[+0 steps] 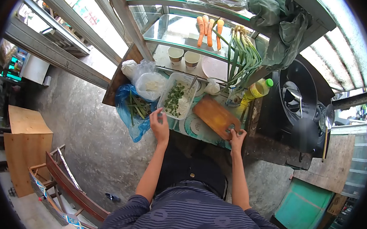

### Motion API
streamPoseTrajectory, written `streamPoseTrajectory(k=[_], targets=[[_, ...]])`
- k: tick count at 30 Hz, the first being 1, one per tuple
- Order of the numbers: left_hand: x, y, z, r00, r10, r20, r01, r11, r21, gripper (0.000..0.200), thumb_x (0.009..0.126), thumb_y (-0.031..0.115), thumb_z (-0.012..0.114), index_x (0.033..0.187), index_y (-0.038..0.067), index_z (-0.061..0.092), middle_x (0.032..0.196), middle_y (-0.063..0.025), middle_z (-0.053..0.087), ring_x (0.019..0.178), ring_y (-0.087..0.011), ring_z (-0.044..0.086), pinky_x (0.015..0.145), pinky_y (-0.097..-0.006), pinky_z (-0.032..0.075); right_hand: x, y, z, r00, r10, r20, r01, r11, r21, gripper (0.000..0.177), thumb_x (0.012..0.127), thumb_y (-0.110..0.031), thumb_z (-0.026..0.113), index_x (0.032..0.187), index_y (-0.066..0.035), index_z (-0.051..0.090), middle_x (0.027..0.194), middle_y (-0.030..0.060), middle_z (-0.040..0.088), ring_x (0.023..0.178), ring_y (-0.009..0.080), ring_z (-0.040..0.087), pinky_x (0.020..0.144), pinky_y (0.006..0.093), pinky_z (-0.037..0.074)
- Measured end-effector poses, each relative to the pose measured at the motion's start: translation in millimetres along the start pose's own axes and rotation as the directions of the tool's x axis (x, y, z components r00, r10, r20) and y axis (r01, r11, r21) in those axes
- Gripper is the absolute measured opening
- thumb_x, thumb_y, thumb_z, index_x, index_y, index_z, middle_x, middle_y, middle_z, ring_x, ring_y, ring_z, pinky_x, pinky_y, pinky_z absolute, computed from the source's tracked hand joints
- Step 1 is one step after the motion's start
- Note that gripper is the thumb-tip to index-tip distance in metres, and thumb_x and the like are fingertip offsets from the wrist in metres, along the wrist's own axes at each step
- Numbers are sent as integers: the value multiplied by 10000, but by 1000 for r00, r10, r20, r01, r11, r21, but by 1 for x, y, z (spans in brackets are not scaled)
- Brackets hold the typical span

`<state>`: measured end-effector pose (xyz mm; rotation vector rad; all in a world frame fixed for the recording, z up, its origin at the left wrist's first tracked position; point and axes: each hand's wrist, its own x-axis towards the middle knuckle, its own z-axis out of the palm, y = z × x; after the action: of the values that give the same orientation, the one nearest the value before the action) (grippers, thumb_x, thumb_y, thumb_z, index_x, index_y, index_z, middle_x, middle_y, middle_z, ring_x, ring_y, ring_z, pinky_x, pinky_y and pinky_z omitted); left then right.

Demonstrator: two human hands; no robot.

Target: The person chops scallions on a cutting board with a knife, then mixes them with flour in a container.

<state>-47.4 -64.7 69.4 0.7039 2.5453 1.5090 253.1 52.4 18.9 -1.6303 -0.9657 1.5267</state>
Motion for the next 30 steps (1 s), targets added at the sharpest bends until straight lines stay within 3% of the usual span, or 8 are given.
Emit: streamPoseTrajectory(k=[3,4,7,11,16,19,22,30], targets=[[-12,-16,-3,965,-240,108,254,957,-141,400,926,193,624,1279,33,525,978,-85,628,666,-131,635,581,-277,487,-3,-20,0,998,32,57,-17,970,-244,357,932,-224,600,1218,-80,443,1152,94,630,907,125,617,540,231,465],[-11,-15,-7,957,-248,149,266,956,-120,429,932,213,616,1307,37,506,950,-85,632,645,-138,639,569,-280,487,-4,-29,-1,999,-11,49,31,900,-434,401,941,-250,569,1274,-41,491,1124,165,629,1026,251,614,842,360,502],[2,-19,-8,957,-214,194,224,974,-32,490,943,270,594,1364,53,464,883,-89,641,604,-150,648,533,-287,486,-18,-67,33,845,-522,117,424,520,-741,326,919,-194,568,1200,-29,560,1117,169,633,1078,307,585,904,379,468],[34,-22,-14,902,-254,348,254,966,46,528,939,314,592,1387,76,445,845,-100,649,582,-168,653,521,-297,493,-9,-128,162,440,-553,708,897,244,-368,264,839,-100,582,1086,-39,653,1180,132,603,1118,343,530,905,407,447],[54,-38,-15,889,-154,431,174,985,-7,282,883,137,579,1112,15,468,691,-101,614,484,-185,625,436,-327,497,51,-124,266,343,-249,906,701,-574,-423,201,764,-97,620,930,-98,733,1162,110,597,1118,246,532,835,338,447],[62,-26,-25,783,-266,563,332,943,-15,348,868,170,587,1124,0,423,687,-146,635,546,-285,651,528,-389,525,67,-126,273,176,-244,954,654,-695,-299,126,732,-108,641,812,-117,738,1087,83,632,1127,215,532,854,317,422],[72,-39,-21,754,-218,619,225,972,68,392,851,181,591,1121,2,370,700,-154,625,526,-307,642,506,-394,533,64,-138,261,214,79,974,769,-629,-118,83,731,-95,631,752,-81,710,929,94,682,998,246,625,779,344,486],[79,-52,-7,730,-206,652,56,968,244,454,903,310,440,1282,71,367,948,-294,632,900,-495,601,824,-550,467,-12,-103,222,245,-1,970,962,-124,-243,131,785,-48,516,792,-17,643,776,193,650,753,373,656,640,457,532]])
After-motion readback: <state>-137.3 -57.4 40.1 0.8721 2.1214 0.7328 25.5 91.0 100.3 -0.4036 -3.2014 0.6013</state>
